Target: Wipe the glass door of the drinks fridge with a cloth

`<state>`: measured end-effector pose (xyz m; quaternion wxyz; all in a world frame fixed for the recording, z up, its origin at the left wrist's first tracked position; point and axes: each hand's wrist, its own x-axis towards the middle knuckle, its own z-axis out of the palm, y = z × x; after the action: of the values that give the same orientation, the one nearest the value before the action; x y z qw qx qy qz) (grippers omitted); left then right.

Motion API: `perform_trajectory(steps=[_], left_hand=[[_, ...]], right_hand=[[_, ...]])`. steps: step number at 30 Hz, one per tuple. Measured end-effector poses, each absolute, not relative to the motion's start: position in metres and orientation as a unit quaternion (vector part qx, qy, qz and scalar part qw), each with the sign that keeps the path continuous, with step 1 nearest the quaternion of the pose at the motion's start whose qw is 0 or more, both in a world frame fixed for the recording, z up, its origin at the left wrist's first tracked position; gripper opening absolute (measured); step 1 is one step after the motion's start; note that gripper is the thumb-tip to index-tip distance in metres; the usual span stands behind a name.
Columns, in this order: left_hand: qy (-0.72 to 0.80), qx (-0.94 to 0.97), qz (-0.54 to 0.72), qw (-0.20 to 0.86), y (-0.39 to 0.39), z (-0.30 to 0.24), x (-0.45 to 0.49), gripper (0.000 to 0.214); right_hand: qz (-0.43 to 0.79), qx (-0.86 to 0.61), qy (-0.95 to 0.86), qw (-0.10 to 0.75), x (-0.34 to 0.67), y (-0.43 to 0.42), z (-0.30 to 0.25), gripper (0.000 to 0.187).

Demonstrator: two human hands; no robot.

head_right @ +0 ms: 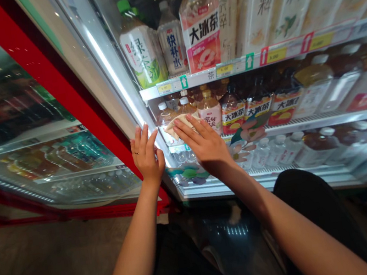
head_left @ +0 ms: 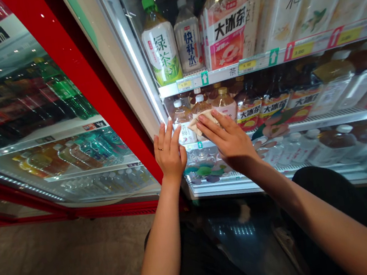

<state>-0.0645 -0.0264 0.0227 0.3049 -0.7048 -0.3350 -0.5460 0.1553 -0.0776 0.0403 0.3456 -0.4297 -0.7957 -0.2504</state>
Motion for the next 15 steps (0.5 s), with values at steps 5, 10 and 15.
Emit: perform_trajectory(steps=[5,10,15], left_hand=[[-0.33,-0.707,-0.546,0.304,-0.027,0.023,-0.064,0.058],[-0.353,-0.718,-0.536,0.271,-0.025,0.017,-0.067,0.059],[-0.343,-0.718,-0.54,0.274,-0.024,0.017,-0.067,0.059]], right_hand=[[-0.258,-0.429,-0.792,0.35,0.158,-0.081,0.033,0.104],[-0.245,-0.429,-0.789,0.364,0.154,-0.079,0.029,0.102],[-0.24,-0.432,-0.794,0.354,0.155,-0.079,0.037,0.103]])
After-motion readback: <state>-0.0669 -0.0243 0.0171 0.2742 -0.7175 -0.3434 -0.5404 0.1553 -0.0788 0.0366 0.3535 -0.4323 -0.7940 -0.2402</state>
